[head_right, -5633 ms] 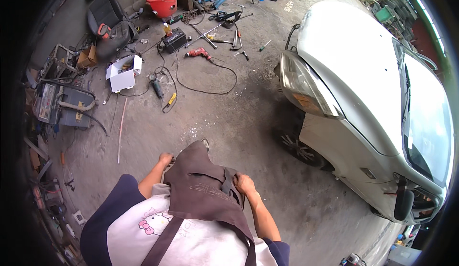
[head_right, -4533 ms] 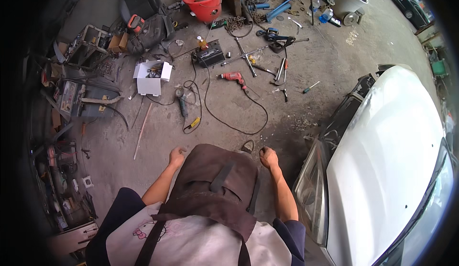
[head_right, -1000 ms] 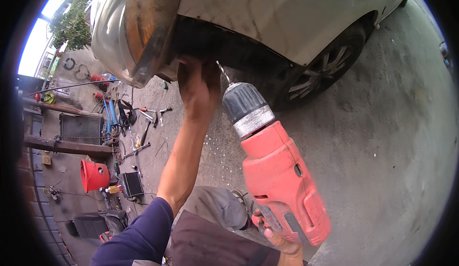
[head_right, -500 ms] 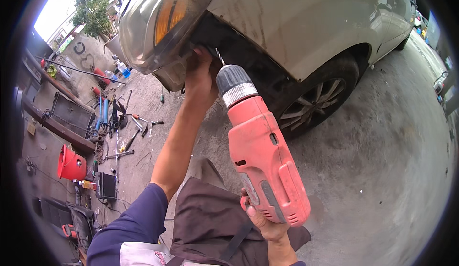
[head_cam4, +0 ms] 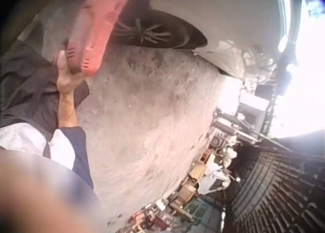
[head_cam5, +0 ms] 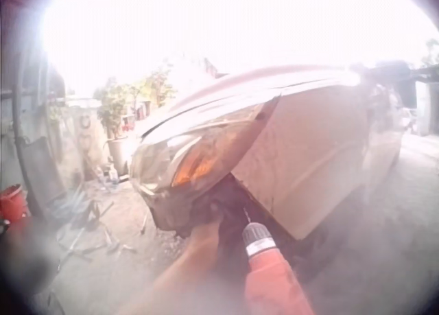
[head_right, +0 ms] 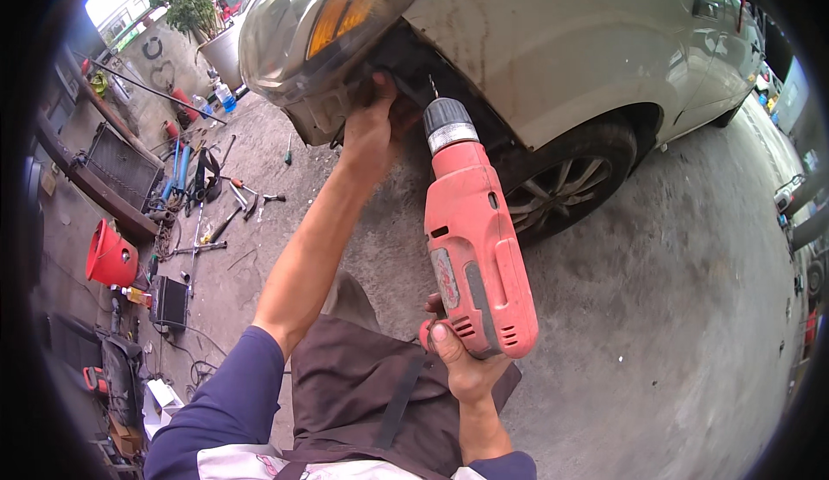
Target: The person closes the car hood and repeatedly aligns the front bumper to the white car. They use a red power drill to remove fasteners from the bumper area, then retrieve a long metal rod from a parts bin and insert it into the bumper cavity to adjust alignment. The person continues to reposition the bumper by hand and uses the drill again near the wheel arch.
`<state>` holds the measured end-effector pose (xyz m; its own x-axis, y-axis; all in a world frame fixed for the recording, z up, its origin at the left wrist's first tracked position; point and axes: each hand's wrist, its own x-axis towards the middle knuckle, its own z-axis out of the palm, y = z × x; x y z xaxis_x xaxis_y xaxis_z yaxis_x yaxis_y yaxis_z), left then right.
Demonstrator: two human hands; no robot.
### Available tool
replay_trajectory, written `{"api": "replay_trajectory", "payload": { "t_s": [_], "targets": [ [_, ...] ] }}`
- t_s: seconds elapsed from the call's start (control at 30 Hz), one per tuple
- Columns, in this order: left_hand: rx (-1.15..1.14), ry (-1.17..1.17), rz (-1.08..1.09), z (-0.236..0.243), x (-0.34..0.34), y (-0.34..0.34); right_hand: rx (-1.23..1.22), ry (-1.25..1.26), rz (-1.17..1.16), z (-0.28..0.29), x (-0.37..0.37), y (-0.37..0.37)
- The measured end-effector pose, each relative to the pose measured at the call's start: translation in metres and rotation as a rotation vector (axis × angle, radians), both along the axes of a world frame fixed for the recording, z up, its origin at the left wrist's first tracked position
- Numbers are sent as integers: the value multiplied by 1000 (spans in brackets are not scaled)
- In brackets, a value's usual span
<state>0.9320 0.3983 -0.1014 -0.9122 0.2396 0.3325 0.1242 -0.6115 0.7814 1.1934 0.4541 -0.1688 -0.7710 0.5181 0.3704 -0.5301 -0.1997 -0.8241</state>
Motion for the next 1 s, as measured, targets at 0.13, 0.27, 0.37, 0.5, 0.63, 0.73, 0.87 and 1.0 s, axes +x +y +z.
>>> {"api": "replay_trajectory", "payload": {
  "t_s": [0.13,0.27,0.37,0.5,0.63,0.73,0.87,1.0],
  "targets": [
    [-78,94,88,-6,-8,3,-26,2,55,-6,6,7],
    [-119,85,187,3,5,7,-23,17,114,1,9,14],
    [-132,31,203,11,9,7,-22,-65,58,8,19,13],
    [-201,61,248,8,10,4,-3,-43,76,5,27,20],
    [-162,83,194,9,19,3,-4,-90,69,6,19,29],
    [-85,45,129,4,12,-3,0,-132,59,6,8,27],
    [-9,-10,107,1,3,-1,-75,-161,67,5,1,23],
    [-99,54,140,6,4,-12,-83,-208,93,4,-2,25]
  ]
}}
